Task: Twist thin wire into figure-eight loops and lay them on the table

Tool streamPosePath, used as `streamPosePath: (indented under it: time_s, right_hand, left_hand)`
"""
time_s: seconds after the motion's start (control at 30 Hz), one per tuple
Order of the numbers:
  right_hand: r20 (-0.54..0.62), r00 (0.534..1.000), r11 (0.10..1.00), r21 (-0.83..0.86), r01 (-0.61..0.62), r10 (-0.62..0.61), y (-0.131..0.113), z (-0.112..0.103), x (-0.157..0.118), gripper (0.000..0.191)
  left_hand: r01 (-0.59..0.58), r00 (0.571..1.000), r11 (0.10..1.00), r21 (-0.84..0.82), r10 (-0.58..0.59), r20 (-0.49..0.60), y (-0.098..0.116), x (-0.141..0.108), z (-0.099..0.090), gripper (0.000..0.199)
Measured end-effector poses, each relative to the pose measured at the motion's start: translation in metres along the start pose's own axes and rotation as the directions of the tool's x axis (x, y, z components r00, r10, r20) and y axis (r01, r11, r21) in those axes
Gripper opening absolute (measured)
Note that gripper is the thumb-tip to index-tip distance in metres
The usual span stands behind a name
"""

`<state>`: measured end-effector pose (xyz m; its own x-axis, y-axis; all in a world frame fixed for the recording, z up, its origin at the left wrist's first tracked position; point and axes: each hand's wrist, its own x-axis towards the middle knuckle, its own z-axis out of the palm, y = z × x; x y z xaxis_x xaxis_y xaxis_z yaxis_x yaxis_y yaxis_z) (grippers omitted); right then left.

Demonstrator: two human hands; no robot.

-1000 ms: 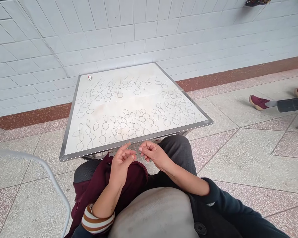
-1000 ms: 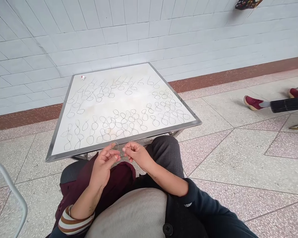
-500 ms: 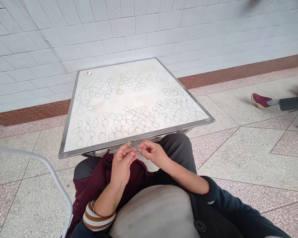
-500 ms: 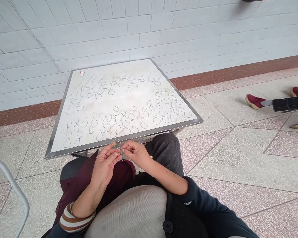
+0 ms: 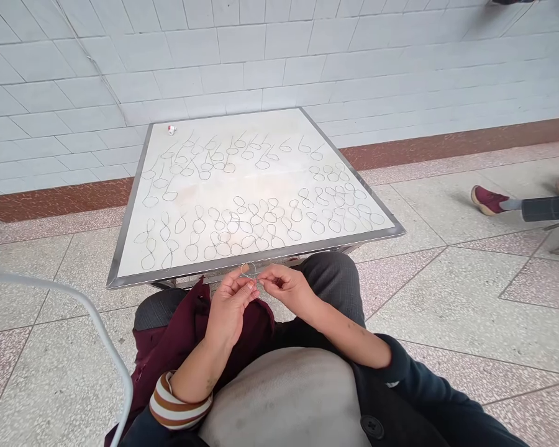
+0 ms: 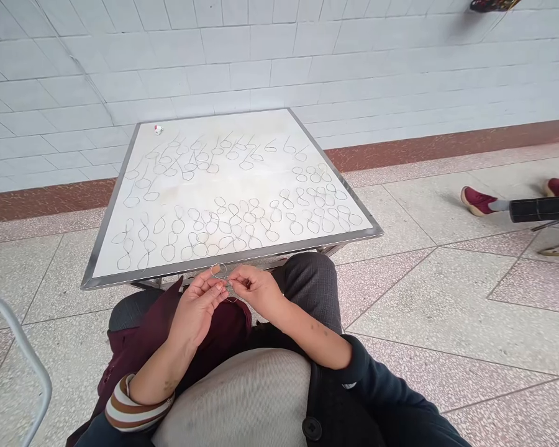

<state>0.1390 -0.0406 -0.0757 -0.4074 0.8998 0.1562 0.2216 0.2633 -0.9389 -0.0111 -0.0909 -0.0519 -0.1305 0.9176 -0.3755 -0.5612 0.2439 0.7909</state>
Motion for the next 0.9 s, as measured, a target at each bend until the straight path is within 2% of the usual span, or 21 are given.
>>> streamPosePath:
  time_s: [0.23, 0.37, 0.47, 0.57, 0.8, 0.9]
  right_hand:
    - [0.012, 0.999, 0.999, -0.011, 0.053, -0.053, -0.0026, -0.0019, 0.0002, 0.013]
    - [0.028, 0.997, 0.996, -0.051, 0.076, -0.075, -0.0019, -0.0033, 0.0007, 0.012]
    - [0.043, 0.996, 0.995, -0.051, 0.081, -0.079, -0.0007, -0.0039, 0.0008, 0.013]
    - [0.044, 0.993, 0.993, -0.047, 0.108, -0.106, -0.0014, -0.0048, 0.0009, 0.014]
    - [-0.022, 0.994, 0.992, -0.076, 0.102, -0.104, -0.0074, -0.0086, 0.0012, 0.016]
    - [-0.048, 0.995, 0.995, -0.055, 0.084, -0.087, -0.0077, -0.009, 0.0012, 0.016]
  left_hand:
    - [-0.018, 1.0, 1.0, 0.014, 0.018, 0.017, -0.0005, 0.0002, -0.001, 0.042]
    - [0.014, 0.999, 1.0, 0.015, -0.015, 0.03, -0.0007, -0.0001, -0.0012, 0.042]
    - [0.038, 0.999, 0.998, 0.041, -0.04, 0.035, -0.0008, 0.0002, -0.002, 0.045]
    - [0.012, 1.0, 0.995, 0.098, -0.014, 0.022, 0.0002, 0.0002, -0.0023, 0.048]
    - [-0.013, 0.998, 0.983, 0.182, 0.003, 0.058, 0.003, -0.005, -0.0003, 0.066]
    - [0.008, 0.998, 0.982, 0.189, -0.019, 0.053, 0.0033, -0.006, -0.0005, 0.063]
